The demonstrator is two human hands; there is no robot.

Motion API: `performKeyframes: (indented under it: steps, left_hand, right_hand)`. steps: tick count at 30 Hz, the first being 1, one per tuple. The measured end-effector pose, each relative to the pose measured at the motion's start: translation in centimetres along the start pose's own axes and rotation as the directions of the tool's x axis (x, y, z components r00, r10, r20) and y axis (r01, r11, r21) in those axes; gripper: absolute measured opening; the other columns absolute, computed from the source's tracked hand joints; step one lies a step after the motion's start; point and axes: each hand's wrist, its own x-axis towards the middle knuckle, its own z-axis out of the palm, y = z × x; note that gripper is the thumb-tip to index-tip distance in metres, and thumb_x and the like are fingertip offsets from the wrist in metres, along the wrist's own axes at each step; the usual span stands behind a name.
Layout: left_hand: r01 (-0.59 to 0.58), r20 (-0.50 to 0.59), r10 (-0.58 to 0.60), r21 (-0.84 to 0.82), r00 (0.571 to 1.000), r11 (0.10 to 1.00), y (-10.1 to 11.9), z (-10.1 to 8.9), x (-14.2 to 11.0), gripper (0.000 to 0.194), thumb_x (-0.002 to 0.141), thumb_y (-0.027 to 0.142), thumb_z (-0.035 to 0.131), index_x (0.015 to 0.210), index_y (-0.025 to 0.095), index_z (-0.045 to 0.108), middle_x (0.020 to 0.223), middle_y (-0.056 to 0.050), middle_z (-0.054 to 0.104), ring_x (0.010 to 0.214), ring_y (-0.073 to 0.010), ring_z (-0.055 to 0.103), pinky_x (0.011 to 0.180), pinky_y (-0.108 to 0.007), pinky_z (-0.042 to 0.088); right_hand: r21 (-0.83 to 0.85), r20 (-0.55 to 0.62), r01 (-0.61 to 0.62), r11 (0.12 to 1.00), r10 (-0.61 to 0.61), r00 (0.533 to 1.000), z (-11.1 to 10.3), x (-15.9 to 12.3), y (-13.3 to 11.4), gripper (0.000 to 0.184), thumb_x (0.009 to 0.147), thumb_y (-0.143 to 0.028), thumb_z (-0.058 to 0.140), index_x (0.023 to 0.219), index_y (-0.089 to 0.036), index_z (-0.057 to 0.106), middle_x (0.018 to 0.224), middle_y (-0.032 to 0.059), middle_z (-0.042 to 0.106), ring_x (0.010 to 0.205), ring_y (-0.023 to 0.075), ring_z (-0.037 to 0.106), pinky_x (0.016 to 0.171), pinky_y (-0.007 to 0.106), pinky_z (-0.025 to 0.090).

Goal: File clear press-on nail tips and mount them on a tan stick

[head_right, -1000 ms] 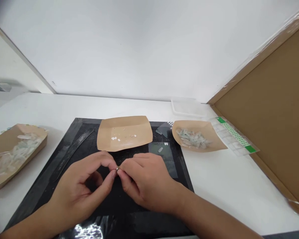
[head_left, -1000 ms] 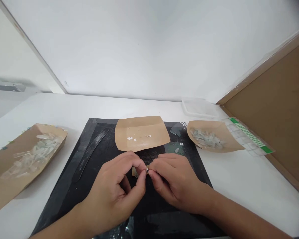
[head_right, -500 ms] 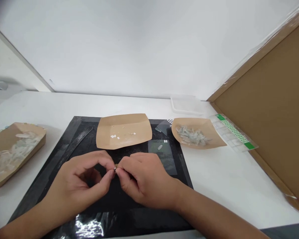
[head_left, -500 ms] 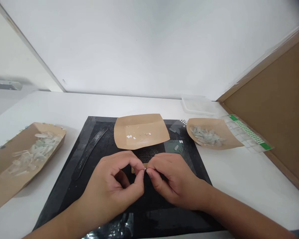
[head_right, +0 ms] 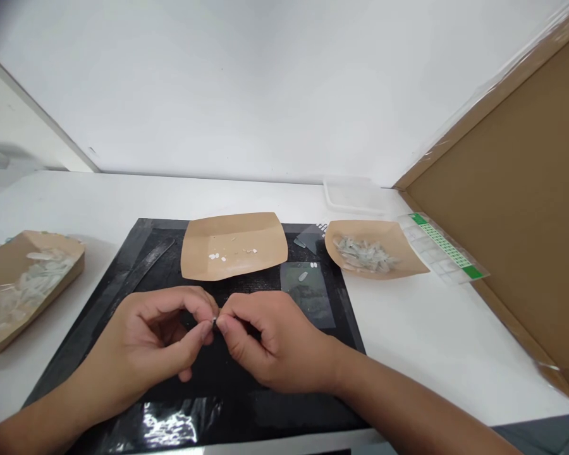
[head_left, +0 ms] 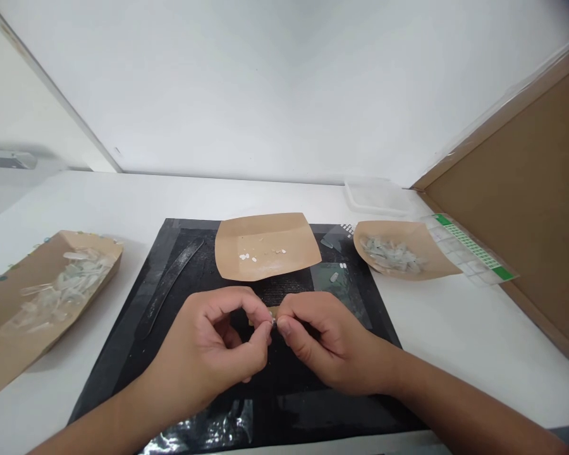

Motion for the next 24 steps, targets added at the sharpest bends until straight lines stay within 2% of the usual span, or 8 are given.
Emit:
performKeyframes:
  steps: [7, 11, 14, 18, 24]
  left_hand:
    - [0.029, 0.037, -0.026, -0.071, 0.999, 0.997, 0.18, -0.12, 0.06, 0.014, 0.084, 0.029, 0.075, 0.078, 0.016, 0.072, 0.076, -0.001, 0.066, 0.047, -0.0094, 0.059, 0.036, -0.02, 0.057]
    - [0.024, 0.038, -0.022, -0.063, 0.999, 0.998, 0.05, -0.43, -0.04, 0.02, 0.09, 0.036, 0.074, 0.085, 0.017, 0.074, 0.081, -0.001, 0.067, 0.046, -0.0096, 0.061, 0.036, -0.021, 0.057]
    - [0.038, 0.029, -0.036, -0.043, 0.999, 0.998, -0.09, -0.5, 0.04, 0.023, 0.09, 0.04, 0.075, 0.088, 0.017, 0.075, 0.085, -0.002, 0.068, 0.047, -0.0105, 0.063, 0.037, -0.021, 0.057]
    - [0.047, 0.016, -0.046, -0.045, 0.999, 0.998, -0.14, -0.41, 0.09, 0.021, 0.087, 0.037, 0.076, 0.086, 0.017, 0.073, 0.085, -0.002, 0.068, 0.043, -0.0082, 0.061, 0.036, -0.019, 0.055]
    - [0.041, -0.01, -0.041, 0.027, 0.999, 0.999, -0.3, -0.34, -0.23, 0.018, 0.086, 0.036, 0.076, 0.088, 0.018, 0.074, 0.088, -0.003, 0.07, 0.047, -0.0106, 0.063, 0.037, -0.022, 0.057]
  right_hand:
    - [0.136, 0.017, -0.058, 0.989, 0.056, 0.998, -0.09, -0.22, 0.0, 0.022, 0.108, -0.026, 0.052, 0.088, -0.02, 0.059, 0.075, -0.007, 0.052, 0.064, 0.0051, 0.045, 0.062, 0.016, 0.038]
    - [0.159, 0.013, -0.071, 0.985, 0.07, 0.997, -0.13, -0.21, 0.03, 0.023, 0.109, -0.027, 0.051, 0.088, -0.019, 0.058, 0.075, -0.0064, 0.052, 0.064, 0.0056, 0.045, 0.061, 0.016, 0.039]
    - [0.116, 0.006, -0.049, 0.992, 0.048, 0.999, -0.11, -0.11, 0.02, 0.024, 0.109, -0.026, 0.05, 0.087, -0.019, 0.057, 0.075, -0.0059, 0.054, 0.064, 0.006, 0.046, 0.061, 0.017, 0.039]
    - [0.013, -0.005, 0.026, 1.0, -0.026, 1.0, -0.01, -0.03, 0.13, 0.023, 0.107, -0.024, 0.05, 0.086, -0.019, 0.056, 0.071, -0.0061, 0.052, 0.063, 0.0068, 0.046, 0.062, 0.019, 0.037]
    - [-0.131, -0.023, 0.085, 0.988, -0.089, 0.996, 0.14, -0.21, 0.44, 0.023, 0.107, -0.024, 0.05, 0.085, -0.019, 0.058, 0.07, -0.0053, 0.055, 0.063, 0.0081, 0.046, 0.062, 0.021, 0.035]
